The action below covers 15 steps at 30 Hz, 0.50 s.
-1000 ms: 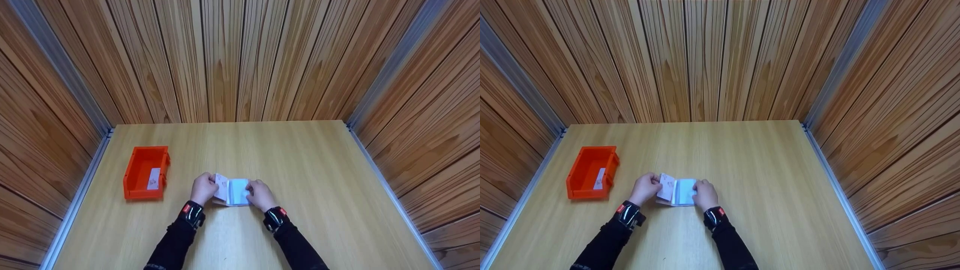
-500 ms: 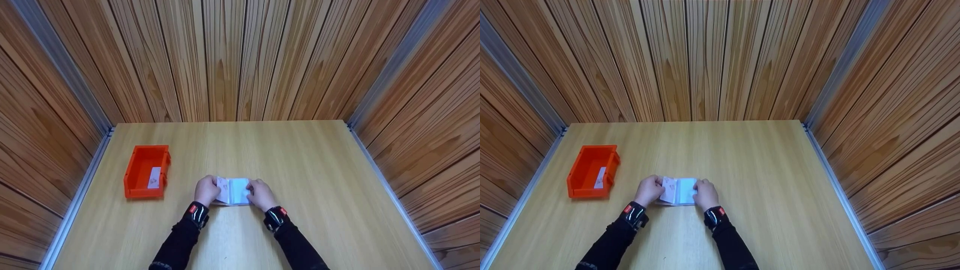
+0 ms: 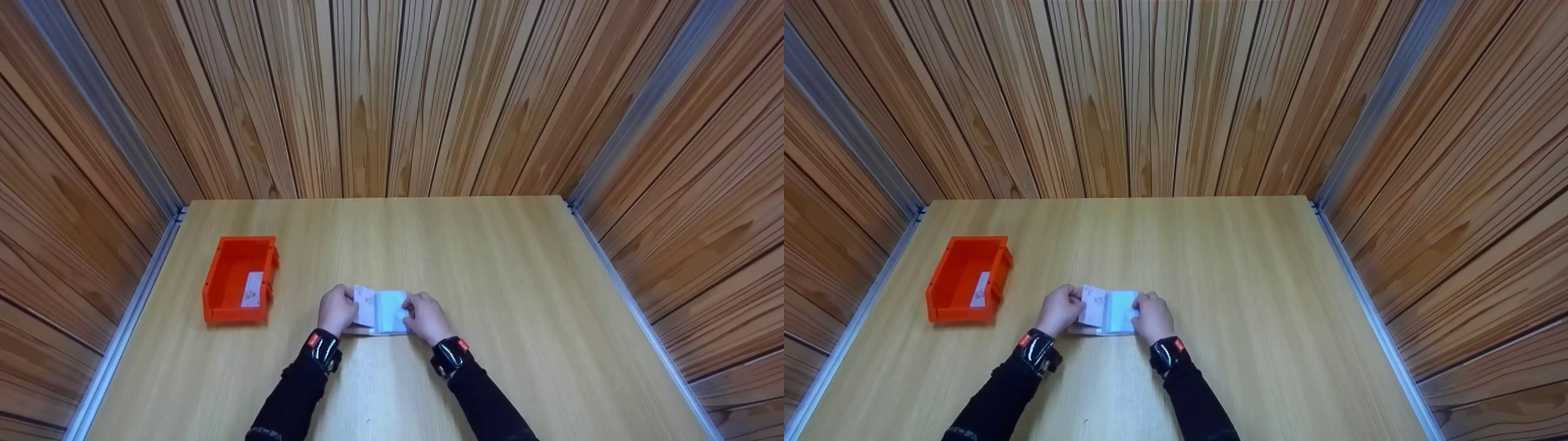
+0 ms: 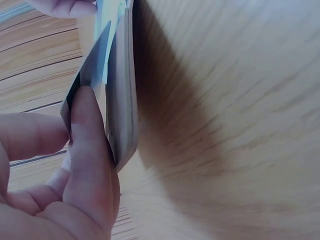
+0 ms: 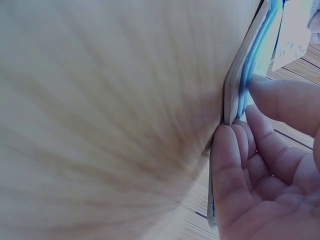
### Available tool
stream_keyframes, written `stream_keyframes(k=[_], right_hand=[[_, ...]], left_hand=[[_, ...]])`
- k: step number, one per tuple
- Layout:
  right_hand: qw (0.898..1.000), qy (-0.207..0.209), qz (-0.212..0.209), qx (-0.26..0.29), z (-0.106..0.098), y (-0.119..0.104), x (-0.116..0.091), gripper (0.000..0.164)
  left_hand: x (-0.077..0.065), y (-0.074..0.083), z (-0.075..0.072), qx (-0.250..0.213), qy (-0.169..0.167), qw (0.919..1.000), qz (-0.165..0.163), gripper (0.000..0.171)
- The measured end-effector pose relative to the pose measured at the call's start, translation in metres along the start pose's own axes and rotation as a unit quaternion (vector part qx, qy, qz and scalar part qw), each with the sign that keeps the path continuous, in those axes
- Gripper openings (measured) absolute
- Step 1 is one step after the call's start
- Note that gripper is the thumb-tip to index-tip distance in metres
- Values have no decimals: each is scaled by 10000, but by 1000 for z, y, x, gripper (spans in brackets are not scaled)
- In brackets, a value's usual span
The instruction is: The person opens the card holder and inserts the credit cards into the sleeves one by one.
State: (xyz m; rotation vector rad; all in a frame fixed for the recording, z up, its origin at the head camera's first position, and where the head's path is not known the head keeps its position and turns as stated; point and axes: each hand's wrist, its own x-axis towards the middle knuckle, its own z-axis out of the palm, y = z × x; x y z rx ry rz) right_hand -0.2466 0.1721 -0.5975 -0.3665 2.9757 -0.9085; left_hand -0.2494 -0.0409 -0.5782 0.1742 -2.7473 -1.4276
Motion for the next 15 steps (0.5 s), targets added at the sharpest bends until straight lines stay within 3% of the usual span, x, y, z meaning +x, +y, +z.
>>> stream_keyframes(k=[5, 15], right_hand=[[10000, 33, 1, -15, 0, 0, 0, 20], [10000, -22, 14, -25, 1, 1, 0, 20]], left_hand=[[0, 2, 2, -2, -206, 9996, -178, 9], [1, 2, 7, 85, -271, 9994, -186, 10]])
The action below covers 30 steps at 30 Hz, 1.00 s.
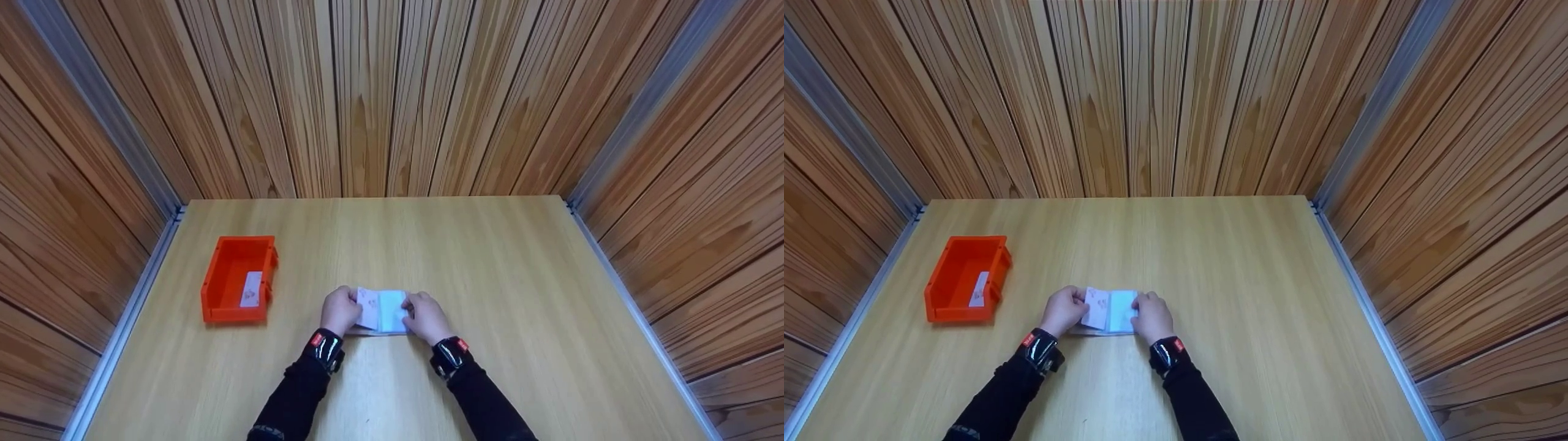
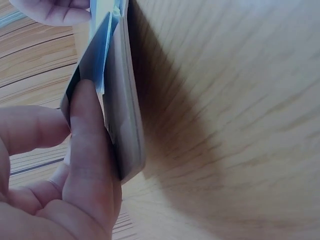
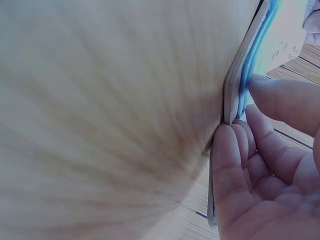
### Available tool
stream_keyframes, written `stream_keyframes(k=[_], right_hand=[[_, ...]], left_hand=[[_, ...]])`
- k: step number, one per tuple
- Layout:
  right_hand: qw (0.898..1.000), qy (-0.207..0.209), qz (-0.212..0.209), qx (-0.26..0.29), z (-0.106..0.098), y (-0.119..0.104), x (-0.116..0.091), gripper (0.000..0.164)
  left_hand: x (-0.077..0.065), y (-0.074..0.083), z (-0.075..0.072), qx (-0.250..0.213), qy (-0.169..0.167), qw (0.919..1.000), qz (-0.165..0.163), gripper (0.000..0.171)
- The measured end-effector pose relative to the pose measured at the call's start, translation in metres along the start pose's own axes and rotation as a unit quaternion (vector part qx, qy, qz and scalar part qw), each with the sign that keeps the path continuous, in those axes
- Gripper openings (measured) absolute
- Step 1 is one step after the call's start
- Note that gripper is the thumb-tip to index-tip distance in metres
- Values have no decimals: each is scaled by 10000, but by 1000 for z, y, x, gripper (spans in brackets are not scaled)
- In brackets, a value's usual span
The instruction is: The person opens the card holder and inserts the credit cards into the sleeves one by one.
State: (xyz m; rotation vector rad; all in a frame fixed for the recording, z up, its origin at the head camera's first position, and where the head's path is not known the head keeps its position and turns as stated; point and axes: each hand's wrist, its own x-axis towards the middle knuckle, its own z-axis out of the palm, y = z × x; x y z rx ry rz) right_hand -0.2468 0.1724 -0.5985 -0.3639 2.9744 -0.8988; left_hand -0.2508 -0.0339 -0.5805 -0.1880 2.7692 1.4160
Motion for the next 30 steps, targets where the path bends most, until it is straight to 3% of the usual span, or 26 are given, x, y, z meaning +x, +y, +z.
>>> stream_keyframes(k=[12, 30], right_hand=[[9998, 104, -171, -3, 0, 1, -1, 20], [10000, -35, 55, 12, -1, -2, 0, 20]], left_hand=[[-1, 1, 4, 83, 163, 9997, 154, 14], [-2, 5, 8, -61, -18, 9998, -167, 13]])
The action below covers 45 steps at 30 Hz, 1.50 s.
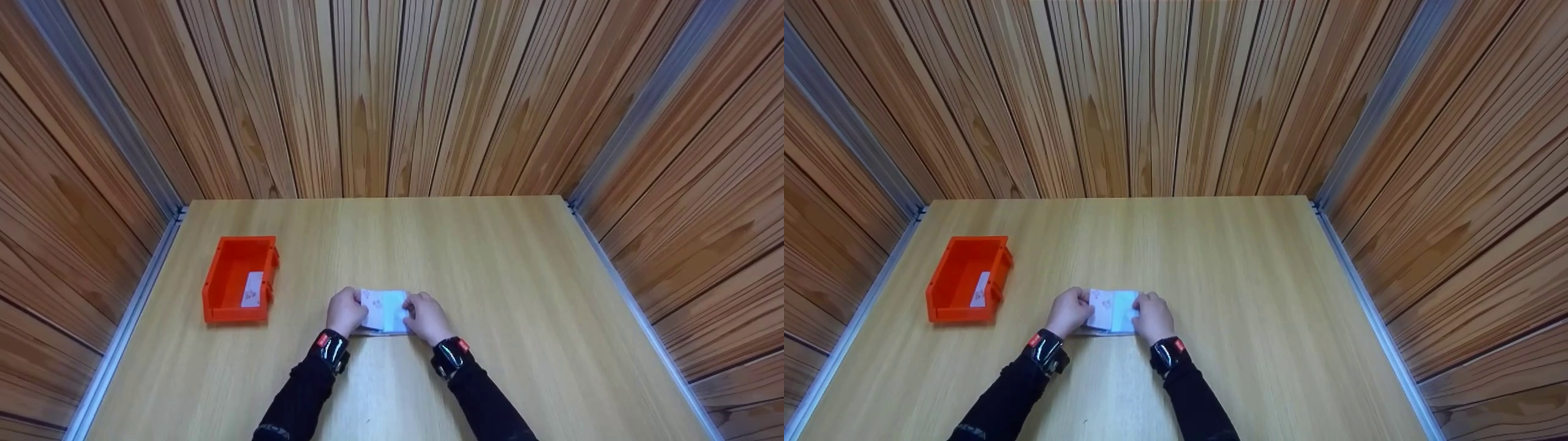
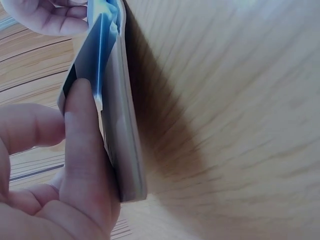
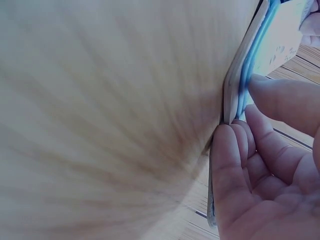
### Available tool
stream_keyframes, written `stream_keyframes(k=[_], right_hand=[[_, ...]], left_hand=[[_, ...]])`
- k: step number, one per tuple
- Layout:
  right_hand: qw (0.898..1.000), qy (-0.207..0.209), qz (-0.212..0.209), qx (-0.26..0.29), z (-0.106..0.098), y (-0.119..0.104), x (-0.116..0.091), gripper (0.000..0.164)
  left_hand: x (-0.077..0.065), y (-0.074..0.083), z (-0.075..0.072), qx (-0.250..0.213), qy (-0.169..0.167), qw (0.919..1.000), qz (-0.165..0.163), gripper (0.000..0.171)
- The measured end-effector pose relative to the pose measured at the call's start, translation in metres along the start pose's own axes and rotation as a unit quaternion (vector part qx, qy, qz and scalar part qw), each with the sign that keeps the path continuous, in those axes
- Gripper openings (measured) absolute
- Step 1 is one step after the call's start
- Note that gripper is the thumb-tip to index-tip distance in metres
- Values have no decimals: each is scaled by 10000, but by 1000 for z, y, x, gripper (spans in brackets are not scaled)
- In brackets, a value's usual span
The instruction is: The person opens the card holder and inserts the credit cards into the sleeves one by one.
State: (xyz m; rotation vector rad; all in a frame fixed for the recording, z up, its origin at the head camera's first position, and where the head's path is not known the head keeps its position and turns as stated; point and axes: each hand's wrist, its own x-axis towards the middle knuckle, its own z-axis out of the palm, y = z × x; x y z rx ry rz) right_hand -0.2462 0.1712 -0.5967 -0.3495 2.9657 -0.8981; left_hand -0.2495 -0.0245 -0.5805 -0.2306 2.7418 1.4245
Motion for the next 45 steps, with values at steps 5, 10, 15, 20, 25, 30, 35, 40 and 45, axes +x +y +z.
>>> stream_keyframes(k=[5, 10, 15, 20, 25, 30, 35, 40, 45], right_hand=[[9998, 104, -157, -20, 0, 1, -2, 21], [9995, 163, -250, -38, 0, 1, -2, 21], [9999, 89, -127, -49, -1, 0, 0, 20], [9999, 85, -140, -46, 0, 2, 0, 21], [9997, 127, -196, -48, 0, 2, -1, 21], [9998, 69, -161, -59, -1, 2, -1, 20], [9995, 148, -274, -75, -1, 2, -1, 21], [9990, 221, -372, -71, -1, 3, -1, 21], [9995, 150, -284, -39, 0, 4, 0, 21]], left_hand=[[-1, -2, 2, 36, 78, 9999, 100, 15], [-2, -4, 4, 96, 195, 9995, 245, 15], [-3, -4, 7, 98, 237, 9994, 238, 11], [-4, -5, 8, 140, 202, 9990, 367, 8], [-4, -6, 10, 249, 137, 9985, 471, 12], [-3, -4, 14, 276, 108, 9989, 358, 4], [-4, -2, 18, 336, 137, 9984, 437, 9], [-5, -1, 22, 509, 94, 9971, 550, 9], [-7, -1, 25, 568, 88, 9961, 663, 13]])
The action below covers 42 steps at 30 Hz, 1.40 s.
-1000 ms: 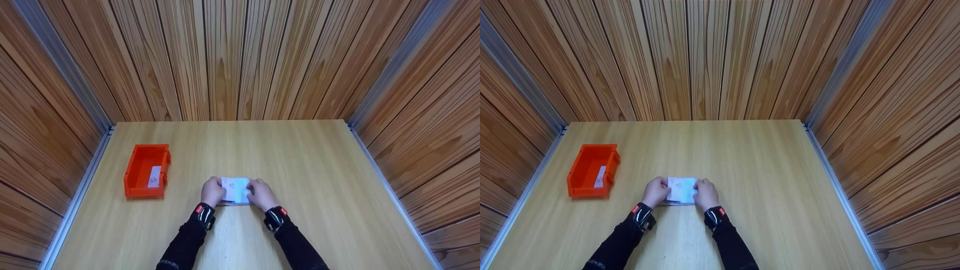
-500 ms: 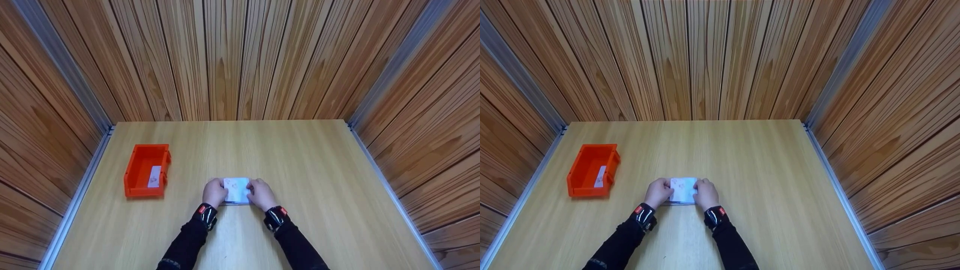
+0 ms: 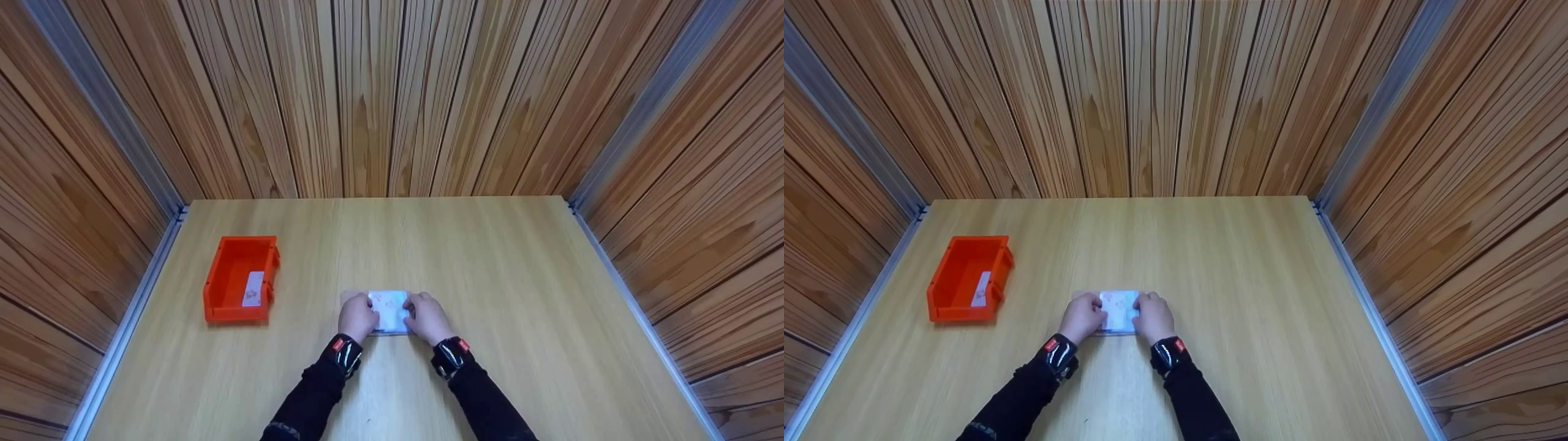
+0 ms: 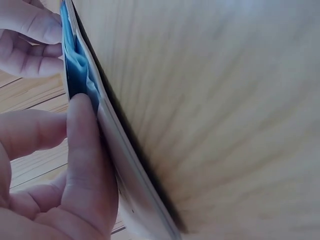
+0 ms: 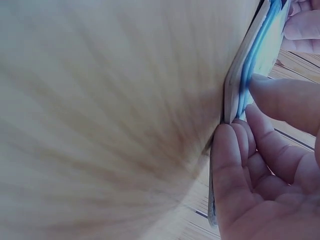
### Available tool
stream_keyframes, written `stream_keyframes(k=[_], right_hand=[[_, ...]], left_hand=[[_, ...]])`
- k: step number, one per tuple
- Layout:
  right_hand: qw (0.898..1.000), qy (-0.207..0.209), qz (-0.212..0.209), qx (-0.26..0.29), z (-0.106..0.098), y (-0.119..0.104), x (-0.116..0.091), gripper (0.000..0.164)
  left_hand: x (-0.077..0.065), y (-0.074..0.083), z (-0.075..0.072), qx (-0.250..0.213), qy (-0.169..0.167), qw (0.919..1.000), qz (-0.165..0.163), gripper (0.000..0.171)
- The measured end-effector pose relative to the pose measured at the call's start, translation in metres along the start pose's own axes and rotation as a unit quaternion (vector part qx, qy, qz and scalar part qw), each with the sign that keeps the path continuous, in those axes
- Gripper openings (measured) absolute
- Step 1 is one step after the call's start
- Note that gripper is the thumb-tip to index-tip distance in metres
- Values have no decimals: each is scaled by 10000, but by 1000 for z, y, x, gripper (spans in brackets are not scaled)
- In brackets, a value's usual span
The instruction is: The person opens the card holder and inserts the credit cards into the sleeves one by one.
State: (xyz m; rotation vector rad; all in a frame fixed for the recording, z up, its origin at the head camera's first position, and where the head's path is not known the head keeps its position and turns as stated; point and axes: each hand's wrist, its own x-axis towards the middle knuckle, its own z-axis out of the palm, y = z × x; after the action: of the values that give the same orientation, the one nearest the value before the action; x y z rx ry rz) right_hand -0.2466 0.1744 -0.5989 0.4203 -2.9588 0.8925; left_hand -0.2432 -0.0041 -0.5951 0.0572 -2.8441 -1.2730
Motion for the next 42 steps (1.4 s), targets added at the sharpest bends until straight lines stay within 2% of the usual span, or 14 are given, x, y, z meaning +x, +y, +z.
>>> stream_keyframes(k=[12, 16, 23, 30, 42], right_hand=[[9999, -60, 131, 3, 0, -1, 0, 29], [10000, -14, 19, -16, 0, 0, 0, 29], [9997, 62, -223, -3, -1, 1, -1, 28], [9999, 36, -130, 1, -2, 0, -1, 27], [10000, 40, -55, 4, 0, -1, -1, 23]], left_hand=[[-1, 2, 5, -78, -19, 9998, 161, 13], [-3, 2, 7, -4, 14, 9995, 317, 13], [-3, 2, 8, 258, 68, 9964, 804, 10], [-2, 3, 9, 321, -181, 9965, 750, 11], [-2, 4, 9, 247, -267, 9970, 682, 13]])
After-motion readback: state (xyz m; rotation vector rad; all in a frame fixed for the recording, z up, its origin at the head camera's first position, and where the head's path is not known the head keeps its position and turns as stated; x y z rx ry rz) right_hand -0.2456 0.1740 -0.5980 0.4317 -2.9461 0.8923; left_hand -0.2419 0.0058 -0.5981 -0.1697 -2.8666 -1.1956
